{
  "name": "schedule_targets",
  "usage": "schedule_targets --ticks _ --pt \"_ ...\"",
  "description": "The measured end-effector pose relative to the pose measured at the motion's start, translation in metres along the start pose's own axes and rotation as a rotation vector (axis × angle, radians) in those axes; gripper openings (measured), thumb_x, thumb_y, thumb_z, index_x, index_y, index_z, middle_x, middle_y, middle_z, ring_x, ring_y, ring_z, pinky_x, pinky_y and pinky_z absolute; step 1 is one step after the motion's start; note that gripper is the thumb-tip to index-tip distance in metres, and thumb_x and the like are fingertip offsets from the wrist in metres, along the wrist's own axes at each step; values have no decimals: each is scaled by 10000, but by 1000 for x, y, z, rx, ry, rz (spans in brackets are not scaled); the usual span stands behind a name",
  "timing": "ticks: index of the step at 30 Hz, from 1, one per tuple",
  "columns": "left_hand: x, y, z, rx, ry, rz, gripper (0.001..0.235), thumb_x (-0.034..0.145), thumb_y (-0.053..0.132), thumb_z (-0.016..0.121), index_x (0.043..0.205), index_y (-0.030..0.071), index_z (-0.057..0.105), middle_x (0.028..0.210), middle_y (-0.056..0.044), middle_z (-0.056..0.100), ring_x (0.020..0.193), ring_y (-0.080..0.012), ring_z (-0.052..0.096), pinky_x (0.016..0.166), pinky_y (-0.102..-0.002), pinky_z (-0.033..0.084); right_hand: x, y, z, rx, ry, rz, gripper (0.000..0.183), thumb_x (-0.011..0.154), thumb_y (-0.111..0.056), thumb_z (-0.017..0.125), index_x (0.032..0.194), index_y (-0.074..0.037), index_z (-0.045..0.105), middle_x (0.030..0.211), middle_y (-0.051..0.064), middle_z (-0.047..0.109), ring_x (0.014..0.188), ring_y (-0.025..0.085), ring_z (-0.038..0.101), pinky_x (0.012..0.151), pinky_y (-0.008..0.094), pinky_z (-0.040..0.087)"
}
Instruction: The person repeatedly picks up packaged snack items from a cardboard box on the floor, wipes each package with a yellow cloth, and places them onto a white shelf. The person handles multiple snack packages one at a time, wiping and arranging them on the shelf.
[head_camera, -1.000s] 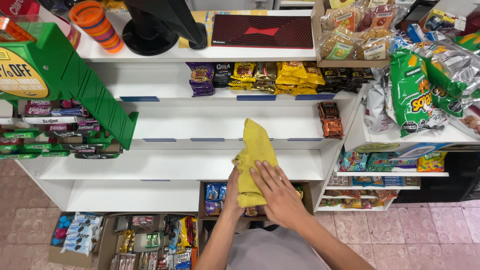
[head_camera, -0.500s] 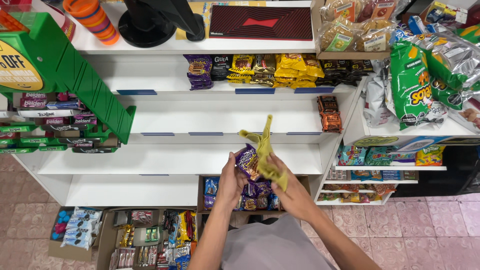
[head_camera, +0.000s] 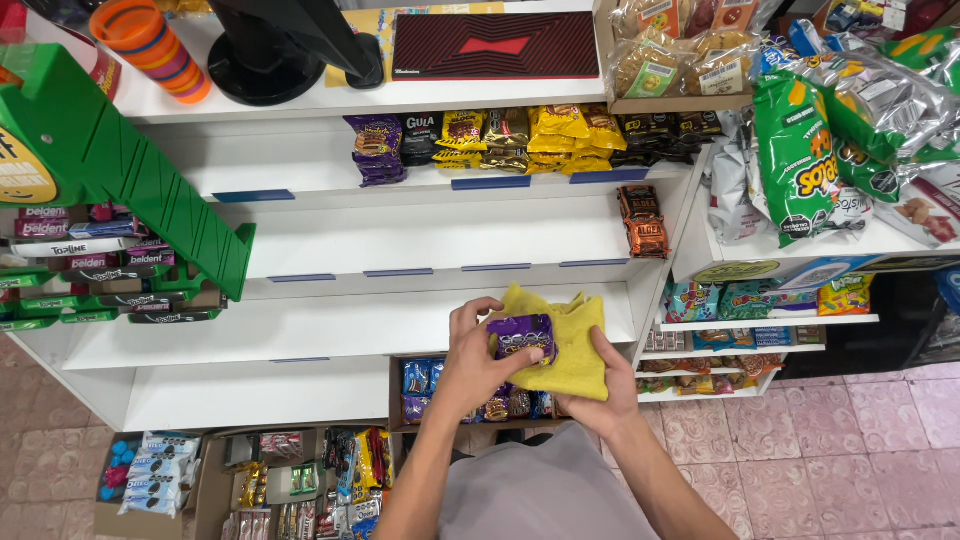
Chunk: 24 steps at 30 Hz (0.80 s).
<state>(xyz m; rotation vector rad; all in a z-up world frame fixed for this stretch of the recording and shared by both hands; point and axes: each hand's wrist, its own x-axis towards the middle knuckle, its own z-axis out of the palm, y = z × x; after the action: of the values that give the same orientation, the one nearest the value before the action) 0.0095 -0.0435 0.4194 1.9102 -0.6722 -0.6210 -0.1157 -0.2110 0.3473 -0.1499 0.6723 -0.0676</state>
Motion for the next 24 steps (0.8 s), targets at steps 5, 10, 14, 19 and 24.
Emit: schedule_targets --ticks 5,10,14,19,24 --pt "-4 9 -11 -140 -59 -109 678 798 433 855 1220 -30 593 1309 -228 473 1315 -453 444 1081 -581 429 -17 -3 33 -53 49 -75 483 981 -426 498 1426 -236 501 1372 71 584 1264 320 576 1107 555 451" --pt "-6 -19 6 -304 -16 -123 704 767 448 904 1183 -4 561 1158 -232 549 1152 -473 606 873 -544 554 -6 10 32 -135 -16 -44 466 973 -425 525 1397 -231 526 1323 93 618 1218 324 613 1059 554 493" --pt "-11 -32 -7 -363 127 -140 639 810 441 881 1174 0 597 1114 -252 599 1077 -468 670 853 -532 581 -9 15 50 -100 70 -5 460 967 -367 544 1396 -202 546 1427 87 595 1283 346 573 1104 569 447" --pt "-22 -53 -28 -457 300 -205 481 856 344 849 1146 16 652 1048 -204 693 1059 -353 692 898 -499 576 4 6 54 -52 114 -8 448 969 -395 525 1391 -246 524 1425 62 597 1314 354 558 1112 616 437" --pt "-29 -80 -54 -555 410 -251 381 859 255 861 1078 42 632 916 -127 689 931 -215 648 837 -388 568 36 5 73 -14 68 -72 475 986 -395 540 1419 -204 504 1469 74 571 1356 390 516 1114 660 402"
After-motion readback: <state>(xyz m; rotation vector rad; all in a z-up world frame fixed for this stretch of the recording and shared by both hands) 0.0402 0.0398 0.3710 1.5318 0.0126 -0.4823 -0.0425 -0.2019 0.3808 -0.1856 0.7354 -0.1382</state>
